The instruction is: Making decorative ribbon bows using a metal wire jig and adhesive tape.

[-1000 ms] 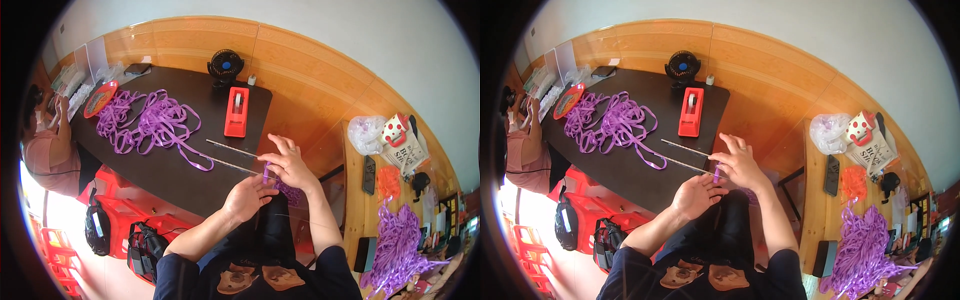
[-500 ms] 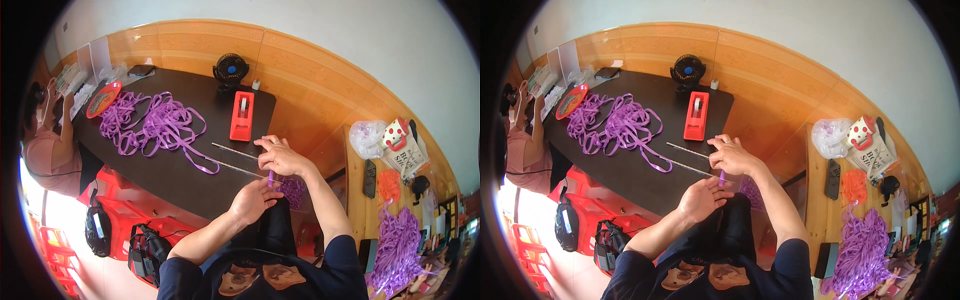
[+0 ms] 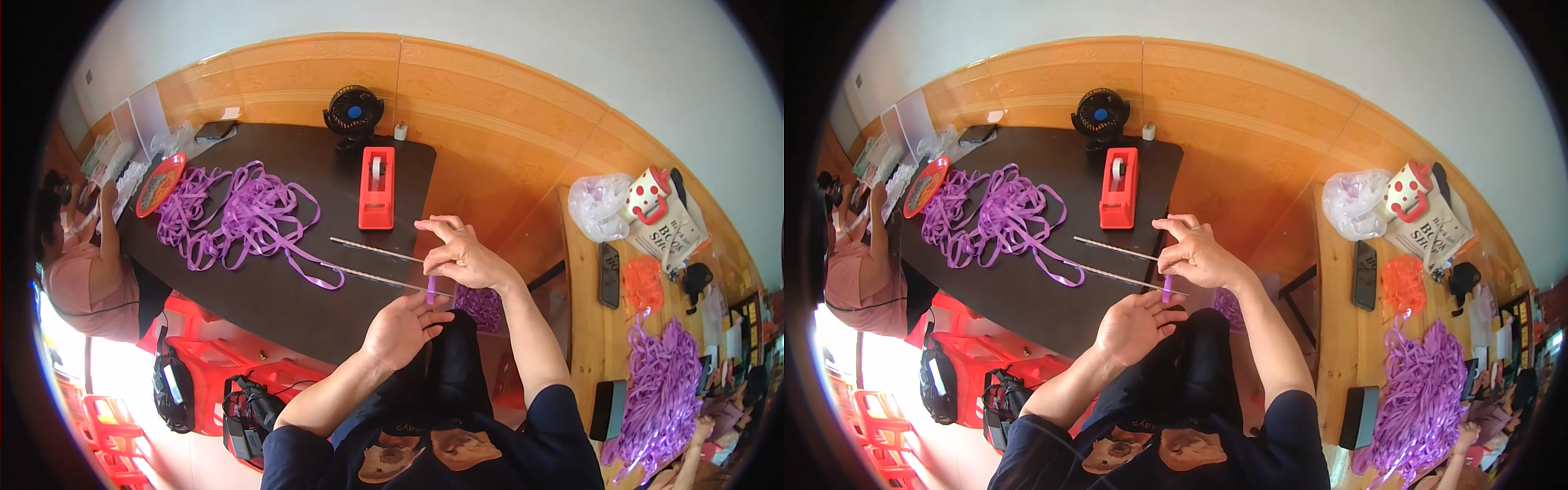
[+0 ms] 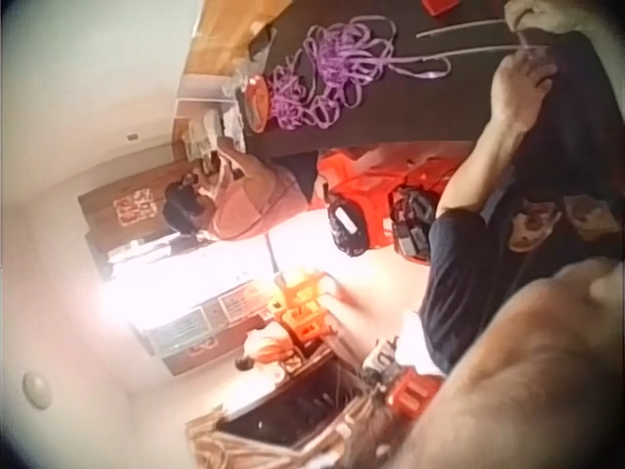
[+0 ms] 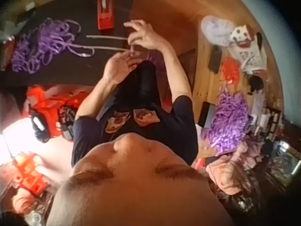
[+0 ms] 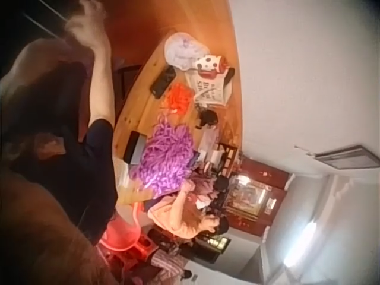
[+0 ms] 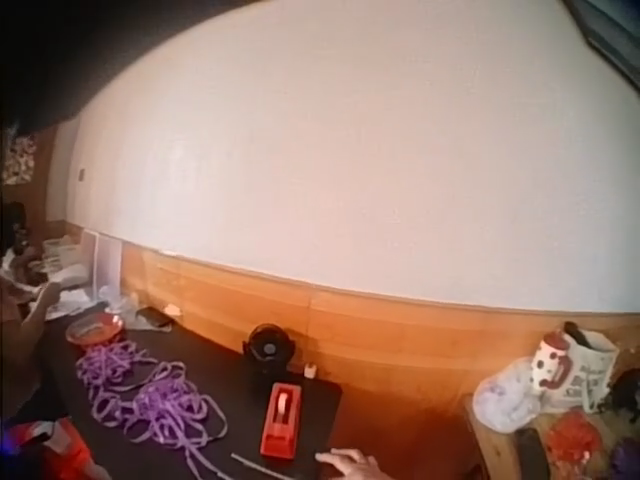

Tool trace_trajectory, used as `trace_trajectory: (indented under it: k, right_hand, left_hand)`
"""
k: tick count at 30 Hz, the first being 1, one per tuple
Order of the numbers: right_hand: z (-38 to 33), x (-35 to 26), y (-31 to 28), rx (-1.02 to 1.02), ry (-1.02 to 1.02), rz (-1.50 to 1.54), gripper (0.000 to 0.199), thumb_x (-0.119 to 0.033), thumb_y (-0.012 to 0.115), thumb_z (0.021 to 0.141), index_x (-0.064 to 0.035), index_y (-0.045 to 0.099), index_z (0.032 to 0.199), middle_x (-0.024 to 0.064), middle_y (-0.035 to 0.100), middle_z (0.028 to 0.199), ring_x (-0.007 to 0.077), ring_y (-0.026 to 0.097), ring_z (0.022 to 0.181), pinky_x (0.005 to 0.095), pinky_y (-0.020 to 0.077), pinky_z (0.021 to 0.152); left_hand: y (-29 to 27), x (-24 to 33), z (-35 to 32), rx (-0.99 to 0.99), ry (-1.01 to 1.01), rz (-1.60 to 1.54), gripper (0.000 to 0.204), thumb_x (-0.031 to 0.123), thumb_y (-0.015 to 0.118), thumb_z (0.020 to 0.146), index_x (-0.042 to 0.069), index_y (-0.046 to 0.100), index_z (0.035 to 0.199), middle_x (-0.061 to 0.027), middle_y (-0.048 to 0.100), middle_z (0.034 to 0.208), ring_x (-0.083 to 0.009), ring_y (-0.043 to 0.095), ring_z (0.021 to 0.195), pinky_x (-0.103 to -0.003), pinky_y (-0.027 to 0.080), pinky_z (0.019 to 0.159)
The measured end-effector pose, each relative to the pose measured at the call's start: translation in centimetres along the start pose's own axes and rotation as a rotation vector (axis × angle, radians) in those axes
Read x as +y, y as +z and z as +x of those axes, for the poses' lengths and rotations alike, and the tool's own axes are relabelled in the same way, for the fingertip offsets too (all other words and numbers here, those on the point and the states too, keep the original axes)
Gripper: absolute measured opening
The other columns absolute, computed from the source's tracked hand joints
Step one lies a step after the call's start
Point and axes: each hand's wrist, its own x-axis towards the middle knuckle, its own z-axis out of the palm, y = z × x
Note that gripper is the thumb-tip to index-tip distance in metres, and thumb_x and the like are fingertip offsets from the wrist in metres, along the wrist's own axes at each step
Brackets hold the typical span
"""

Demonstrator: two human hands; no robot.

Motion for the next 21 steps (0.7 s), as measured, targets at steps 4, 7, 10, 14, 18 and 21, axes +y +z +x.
trace_trajectory:
  k: [4,7,10,14,18,21]
  right_hand:
    - [-0.9,2.3,1.0,0.129,-0.088,0.163,0.009,-0.010,0.075,0.072,-0.0142,0.073,0.080,0.0084,0.046,0.139,0.0294,0.033,0.130,0.0460,0.0275,0.105]
    - [-1.9,3.0,1.8,0.197,-0.058,0.274,0.013,-0.008,0.077,0.070,-0.0140,0.075,0.081,0.0090,0.047,0.139,0.0285,0.034,0.130,0.0413,0.0291,0.106]
    - [-2.6,4.0,2.8,0.249,-0.062,0.405,0.016,-0.005,0.076,0.070,-0.0144,0.076,0.083,0.0097,0.045,0.141,0.0276,0.033,0.132,0.0409,0.0273,0.108]
    - [-3.3,5.0,4.4,0.299,-0.071,0.533,0.017,-0.003,0.075,0.070,-0.0142,0.076,0.083,0.0106,0.043,0.143,0.0274,0.031,0.134,0.0409,0.0257,0.109]
    - [-3.7,6.4,6.2,0.380,-0.088,0.714,0.019,0.001,0.074,0.069,-0.0133,0.076,0.082,0.0120,0.042,0.144,0.0272,0.030,0.136,0.0404,0.0246,0.110]
    - [-4.3,6.6,7.8,0.449,-0.097,0.879,0.023,-0.002,0.074,0.070,-0.0132,0.074,0.091,0.0148,0.041,0.144,0.0273,0.030,0.137,0.0409,0.0238,0.110]
  left_hand:
    - [0.1,0.0,0.1,-0.005,-0.007,0.011,0.044,0.028,0.037,0.092,-0.001,0.047,0.124,-0.0148,0.052,0.129,-0.0294,0.052,0.111,-0.037,0.040,0.090]
    - [0.2,0.1,0.0,0.001,-0.017,0.021,0.045,0.029,0.037,0.092,0.000,0.047,0.125,-0.0149,0.051,0.130,-0.0294,0.052,0.112,-0.037,0.039,0.090]
    - [0.0,0.0,0.0,-0.015,-0.013,-0.002,0.046,0.029,0.039,0.092,0.000,0.047,0.126,-0.0149,0.050,0.131,-0.0292,0.051,0.112,-0.037,0.039,0.090]
    - [0.0,0.0,0.1,-0.012,-0.014,-0.006,0.047,0.031,0.043,0.090,0.000,0.048,0.126,-0.0154,0.049,0.133,-0.0289,0.051,0.112,-0.036,0.039,0.089]
    - [-0.3,-0.2,0.1,-0.050,-0.005,-0.010,0.053,0.036,0.044,0.090,0.000,0.045,0.129,-0.0142,0.047,0.134,-0.0298,0.050,0.113,-0.037,0.037,0.091]
    - [0.0,-0.1,0.2,-0.015,-0.016,0.002,0.053,0.036,0.046,0.089,0.001,0.046,0.129,-0.0144,0.047,0.134,-0.0303,0.050,0.114,-0.037,0.038,0.091]
